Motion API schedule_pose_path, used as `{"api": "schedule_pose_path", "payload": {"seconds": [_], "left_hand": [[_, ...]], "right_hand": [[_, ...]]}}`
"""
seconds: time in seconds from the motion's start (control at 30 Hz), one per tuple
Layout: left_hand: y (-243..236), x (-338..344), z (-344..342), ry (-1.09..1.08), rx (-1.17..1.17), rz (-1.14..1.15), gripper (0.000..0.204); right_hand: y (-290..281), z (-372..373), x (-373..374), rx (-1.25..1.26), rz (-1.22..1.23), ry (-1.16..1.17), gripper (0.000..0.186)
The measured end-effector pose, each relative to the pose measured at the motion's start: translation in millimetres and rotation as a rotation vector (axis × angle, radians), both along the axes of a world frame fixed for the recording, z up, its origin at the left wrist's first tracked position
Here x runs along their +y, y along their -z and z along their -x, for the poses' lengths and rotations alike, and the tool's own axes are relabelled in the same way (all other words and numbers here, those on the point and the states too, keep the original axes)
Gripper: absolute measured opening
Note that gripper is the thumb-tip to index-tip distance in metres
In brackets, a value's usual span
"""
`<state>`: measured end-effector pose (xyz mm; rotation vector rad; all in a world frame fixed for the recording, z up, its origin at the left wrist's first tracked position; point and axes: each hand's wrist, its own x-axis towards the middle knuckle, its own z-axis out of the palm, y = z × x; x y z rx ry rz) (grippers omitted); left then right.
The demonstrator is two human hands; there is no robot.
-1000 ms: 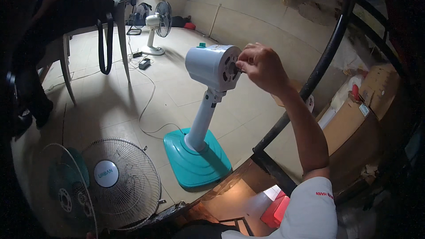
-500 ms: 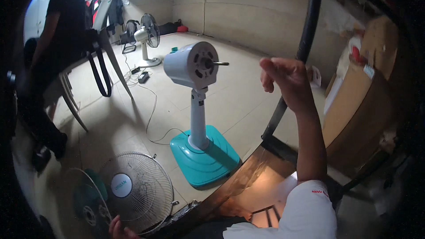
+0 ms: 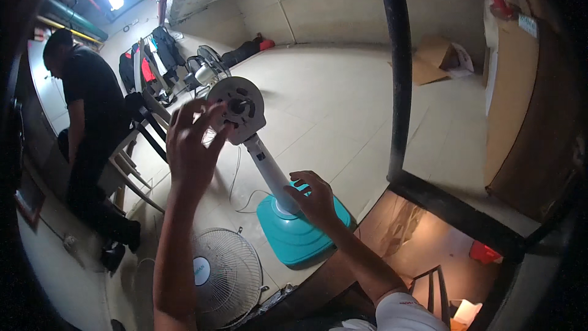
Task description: The person removes the front guard, unscrews the central cap, and pulls the fan blade off the motor shaft.
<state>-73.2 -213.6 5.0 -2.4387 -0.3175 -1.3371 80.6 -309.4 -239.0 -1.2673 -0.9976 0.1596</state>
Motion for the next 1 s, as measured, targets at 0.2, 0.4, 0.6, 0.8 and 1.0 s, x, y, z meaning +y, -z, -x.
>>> {"api": "schedule_pose_path", "payload": {"seconds": [0.2,0.4,0.6,0.8,1.0], "left_hand": [[-11.6,26.3,-45.2,0.047,0.086,-0.104,0.022],[1.4,30.0,-50.1,0.1,0.02,-0.07,0.012],[42.4,12.6,-41.1,0.233,0.11,-0.146,0.022],[44.5,13.1,-21.2,0.187,-0.078,0.149,0.02],[37.9,8.0,-52.4,0.032,-0.183,-0.013,0.034]], "right_hand": [[6.2,6.0,-11.5,0.059,-0.1,0.003,0.026],[8.5,2.6,-21.0,0.114,-0.116,-0.004,0.021],[18.9,-5.4,-38.6,0.108,-0.147,0.04,0.016],[45.7,-38.0,-74.0,0.198,-0.017,0.19,0.009],[5.2,-41.4,-65.6,0.109,-0.161,0.216,0.009]]}}
